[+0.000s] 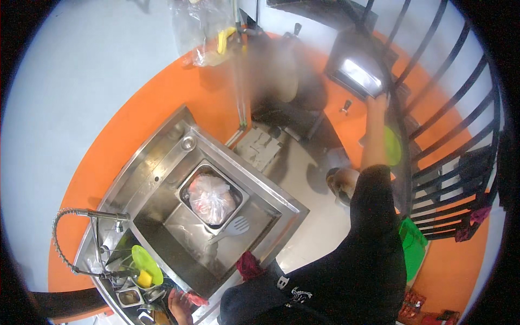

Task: The person washes various kitchen items including a metal tray, a green plastic plate, and several metal pots and containers at a sink using a sponge.

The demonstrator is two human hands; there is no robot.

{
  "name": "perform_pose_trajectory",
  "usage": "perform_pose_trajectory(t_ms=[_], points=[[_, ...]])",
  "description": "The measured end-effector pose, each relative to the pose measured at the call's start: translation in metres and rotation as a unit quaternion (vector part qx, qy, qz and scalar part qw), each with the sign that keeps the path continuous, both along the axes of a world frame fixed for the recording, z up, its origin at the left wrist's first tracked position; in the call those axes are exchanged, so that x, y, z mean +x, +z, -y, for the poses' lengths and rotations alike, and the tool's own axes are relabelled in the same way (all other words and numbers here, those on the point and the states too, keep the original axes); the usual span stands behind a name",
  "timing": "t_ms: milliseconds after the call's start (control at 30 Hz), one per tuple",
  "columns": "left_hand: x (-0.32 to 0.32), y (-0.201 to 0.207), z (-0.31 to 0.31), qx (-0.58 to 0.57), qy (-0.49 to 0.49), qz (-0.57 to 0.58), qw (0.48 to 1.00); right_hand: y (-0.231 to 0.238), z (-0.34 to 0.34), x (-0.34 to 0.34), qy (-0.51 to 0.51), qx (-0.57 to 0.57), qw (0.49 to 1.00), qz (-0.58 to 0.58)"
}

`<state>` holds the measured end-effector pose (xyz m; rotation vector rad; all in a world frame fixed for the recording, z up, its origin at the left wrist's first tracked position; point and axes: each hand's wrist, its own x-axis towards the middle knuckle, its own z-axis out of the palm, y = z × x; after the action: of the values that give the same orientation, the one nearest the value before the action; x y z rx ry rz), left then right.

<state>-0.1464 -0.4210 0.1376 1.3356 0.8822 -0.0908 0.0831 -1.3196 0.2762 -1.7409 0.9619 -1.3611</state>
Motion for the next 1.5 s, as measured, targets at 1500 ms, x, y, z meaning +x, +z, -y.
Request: perform_pose_trajectory(t_ms=[1500], points=[[-0.159,-0.055,-0.309,0.508,-0.074,-0.03,0.858,-0.117,-0.788,-0.179,0.716,-0.007,0.607,-0.345]])
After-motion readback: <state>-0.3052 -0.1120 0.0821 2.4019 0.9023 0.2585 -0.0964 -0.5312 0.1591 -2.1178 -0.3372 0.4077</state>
